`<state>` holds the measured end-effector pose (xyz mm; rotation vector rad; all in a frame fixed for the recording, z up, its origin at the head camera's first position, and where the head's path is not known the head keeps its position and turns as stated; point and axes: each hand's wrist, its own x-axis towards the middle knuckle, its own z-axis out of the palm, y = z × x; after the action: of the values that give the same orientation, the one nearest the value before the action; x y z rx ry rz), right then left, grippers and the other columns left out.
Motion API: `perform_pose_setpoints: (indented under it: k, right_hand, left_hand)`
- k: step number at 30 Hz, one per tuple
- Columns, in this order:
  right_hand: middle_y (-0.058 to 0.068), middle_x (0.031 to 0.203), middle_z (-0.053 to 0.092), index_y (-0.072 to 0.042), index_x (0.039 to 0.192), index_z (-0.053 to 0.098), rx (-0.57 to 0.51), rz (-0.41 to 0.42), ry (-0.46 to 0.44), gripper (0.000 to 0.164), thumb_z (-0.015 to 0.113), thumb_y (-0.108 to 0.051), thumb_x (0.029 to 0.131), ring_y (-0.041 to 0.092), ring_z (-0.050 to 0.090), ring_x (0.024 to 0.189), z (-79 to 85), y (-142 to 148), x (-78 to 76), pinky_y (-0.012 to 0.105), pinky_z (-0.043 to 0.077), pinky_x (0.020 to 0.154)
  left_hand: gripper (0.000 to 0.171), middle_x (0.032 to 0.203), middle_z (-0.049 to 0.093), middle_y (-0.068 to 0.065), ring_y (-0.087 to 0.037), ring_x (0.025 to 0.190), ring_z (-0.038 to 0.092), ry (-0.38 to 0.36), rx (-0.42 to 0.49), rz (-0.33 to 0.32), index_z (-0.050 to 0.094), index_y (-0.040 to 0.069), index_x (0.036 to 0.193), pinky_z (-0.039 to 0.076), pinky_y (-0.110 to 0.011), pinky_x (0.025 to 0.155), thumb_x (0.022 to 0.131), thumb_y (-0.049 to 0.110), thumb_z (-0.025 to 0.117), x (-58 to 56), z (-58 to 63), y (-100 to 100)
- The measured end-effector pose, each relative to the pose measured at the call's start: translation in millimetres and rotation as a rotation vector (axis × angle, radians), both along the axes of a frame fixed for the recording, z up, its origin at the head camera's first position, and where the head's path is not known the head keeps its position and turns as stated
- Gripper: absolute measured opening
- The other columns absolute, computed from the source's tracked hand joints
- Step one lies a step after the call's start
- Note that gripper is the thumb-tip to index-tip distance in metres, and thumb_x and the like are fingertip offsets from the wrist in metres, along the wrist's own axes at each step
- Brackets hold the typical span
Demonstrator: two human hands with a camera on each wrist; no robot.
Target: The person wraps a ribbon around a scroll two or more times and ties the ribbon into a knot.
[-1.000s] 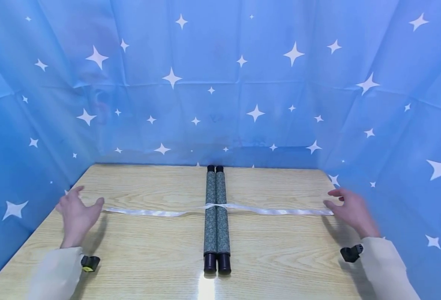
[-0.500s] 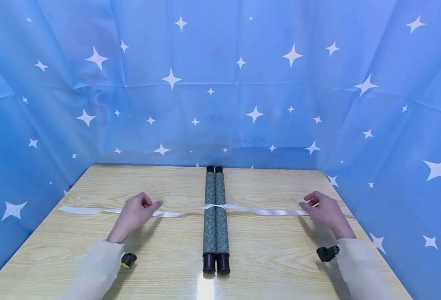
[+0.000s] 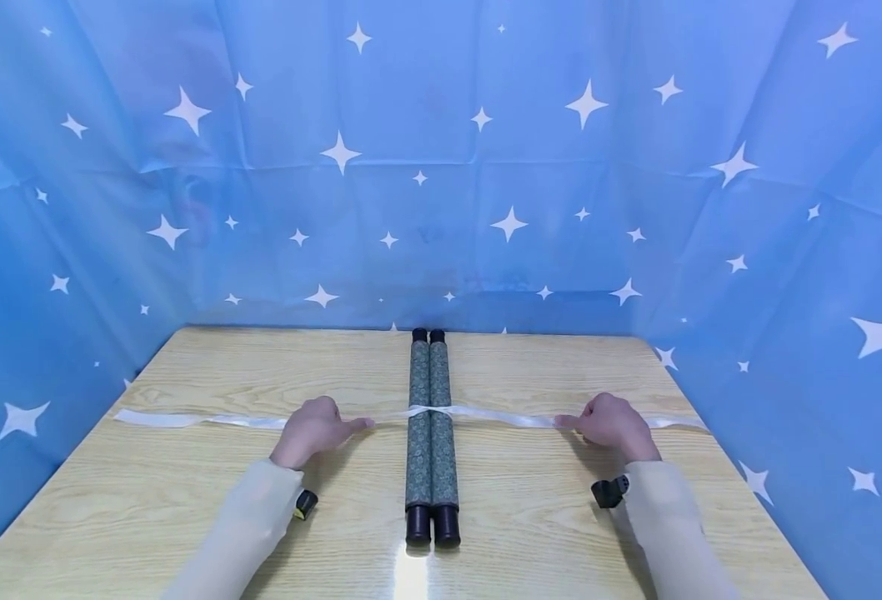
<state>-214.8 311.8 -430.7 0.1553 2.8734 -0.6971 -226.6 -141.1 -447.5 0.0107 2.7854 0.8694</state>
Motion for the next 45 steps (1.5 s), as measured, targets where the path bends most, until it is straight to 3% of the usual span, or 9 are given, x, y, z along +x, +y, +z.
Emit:
perform_pose_setpoints:
  k: [4,10,19,26,32,36,40,45]
  right_hand:
    - [-0.007,0.052,0.023,-0.021,0.053,0.036,0.025,-0.016,-0.015,0.062,0.071,-0.055,0.09,0.011,0.019,0.05,-4.9,0.4,-3.5,0.029,0.029,0.053]
    - [-0.008,0.051,0.024,-0.021,0.051,0.039,0.026,-0.023,0.0,0.061,0.072,-0.055,0.089,0.011,0.02,0.05,-11.1,1.5,-7.3,0.029,0.029,0.053]
    - [-0.006,0.053,0.035,-0.016,0.06,0.054,-0.009,0.009,0.027,0.047,0.07,-0.044,0.095,0.015,0.036,0.054,-13.8,4.9,-3.8,0.031,0.034,0.059]
    - [-0.007,0.05,0.03,-0.019,0.054,0.044,0.002,-0.004,-0.001,0.058,0.069,-0.054,0.093,0.012,0.025,0.049,-14.7,2.3,-5.8,0.029,0.031,0.054]
    - [-0.004,0.057,0.039,-0.014,0.069,0.056,0.018,0.065,0.052,0.041,0.065,-0.04,0.099,0.015,0.037,0.055,-14.9,-2.9,-3.4,0.03,0.033,0.058]
    - [-0.004,0.058,0.038,-0.014,0.077,0.058,-0.003,0.097,0.064,0.033,0.061,-0.034,0.102,0.016,0.037,0.055,-15.5,-5.3,-2.0,0.031,0.032,0.058]
    - [-0.004,0.057,0.036,-0.014,0.072,0.055,-0.004,0.085,0.053,0.036,0.061,-0.035,0.101,0.015,0.034,0.054,-15.5,-5.4,-2.4,0.031,0.031,0.057]
    - [-0.006,0.053,0.03,-0.018,0.058,0.044,0.047,0.007,0.007,0.052,0.064,-0.045,0.097,0.013,0.027,0.052,-13.4,-4.6,-3.4,0.029,0.029,0.054]
  left_hand:
    - [0.063,0.055,0.026,0.007,-0.01,0.049,0.026,-0.015,-0.075,0.019,0.036,0.021,0.056,0.029,-0.027,0.046,0.086,0.062,0.073,-2.2,1.6,3.5]
    - [0.058,0.057,0.03,0.004,-0.013,0.051,0.032,0.033,-0.14,0.029,0.043,0.017,0.059,0.03,-0.027,0.047,0.086,0.056,0.076,-3.3,0.5,5.6]
    - [0.053,0.053,0.033,0.006,-0.011,0.049,0.03,0.084,-0.055,-0.05,0.043,0.018,0.056,0.026,-0.025,0.048,0.094,0.04,0.073,-4.4,-6.8,7.9]
    - [0.047,0.055,0.039,0.004,-0.013,0.052,0.035,0.063,-0.036,-0.063,0.048,0.017,0.059,0.029,-0.026,0.05,0.094,0.035,0.074,-3.5,-5.9,8.0]
    - [0.046,0.055,0.038,0.005,-0.013,0.052,0.034,0.07,-0.023,-0.088,0.048,0.017,0.06,0.029,-0.026,0.05,0.095,0.033,0.072,-2.8,-3.4,10.4]
    - [0.041,0.056,0.039,0.004,-0.013,0.052,0.035,0.074,0.008,-0.112,0.052,0.015,0.062,0.029,-0.025,0.051,0.097,0.03,0.07,-2.4,-3.1,11.0]
    - [0.038,0.056,0.04,0.004,-0.013,0.052,0.035,0.078,0.045,-0.142,0.057,0.013,0.065,0.029,-0.025,0.052,0.098,0.027,0.068,-3.0,-4.4,9.7]
    - [0.035,0.056,0.04,0.005,-0.012,0.051,0.034,0.071,0.073,-0.179,0.062,0.009,0.069,0.029,-0.025,0.051,0.099,0.025,0.066,-4.4,-4.6,9.2]
